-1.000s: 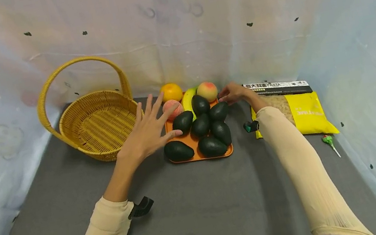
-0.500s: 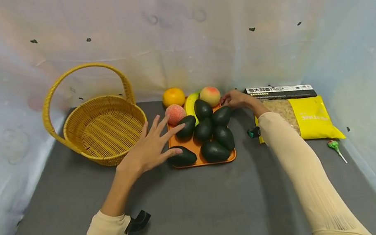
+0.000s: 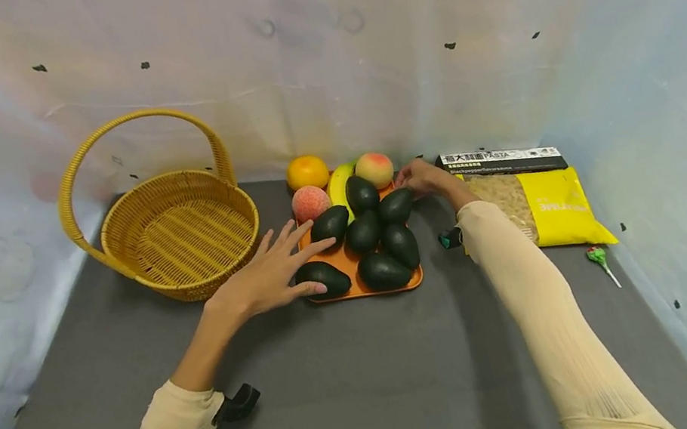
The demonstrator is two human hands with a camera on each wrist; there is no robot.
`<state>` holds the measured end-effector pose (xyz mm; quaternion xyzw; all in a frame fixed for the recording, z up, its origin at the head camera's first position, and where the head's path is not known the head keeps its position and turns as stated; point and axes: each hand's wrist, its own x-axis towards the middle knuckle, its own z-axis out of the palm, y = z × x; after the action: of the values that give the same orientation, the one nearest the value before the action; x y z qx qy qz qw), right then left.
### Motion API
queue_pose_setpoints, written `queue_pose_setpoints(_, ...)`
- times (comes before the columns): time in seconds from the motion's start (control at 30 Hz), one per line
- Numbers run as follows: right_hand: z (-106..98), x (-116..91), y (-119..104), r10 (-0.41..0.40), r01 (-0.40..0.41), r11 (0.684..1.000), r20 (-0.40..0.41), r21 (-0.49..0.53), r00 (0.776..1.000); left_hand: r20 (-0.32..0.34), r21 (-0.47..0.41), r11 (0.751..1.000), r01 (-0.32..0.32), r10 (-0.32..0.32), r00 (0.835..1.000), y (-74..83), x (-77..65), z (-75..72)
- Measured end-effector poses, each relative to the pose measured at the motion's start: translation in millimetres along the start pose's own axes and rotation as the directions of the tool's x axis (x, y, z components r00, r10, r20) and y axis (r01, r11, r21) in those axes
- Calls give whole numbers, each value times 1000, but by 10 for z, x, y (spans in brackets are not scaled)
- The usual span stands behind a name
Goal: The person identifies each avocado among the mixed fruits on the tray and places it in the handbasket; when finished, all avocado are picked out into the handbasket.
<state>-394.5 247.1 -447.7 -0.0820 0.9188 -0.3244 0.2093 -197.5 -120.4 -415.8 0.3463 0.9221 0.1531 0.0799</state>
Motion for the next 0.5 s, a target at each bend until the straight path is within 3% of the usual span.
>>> queue_pose_setpoints(0.1,-14,6,-16,30,-30,1000,-8,-5,1000,5,-7,998,-58,58,998,-26,14,25)
queue_pose_setpoints(0.23,-12,56,-11,38,-39,998,-11,-48,999,18,-18,996,-89,89,996,-82,26,68)
queue_pose_setpoints(0.5,15,110,-23,50,-51,998,-7,-23,999,29,-47,996,-81,83,996,-166,9,234)
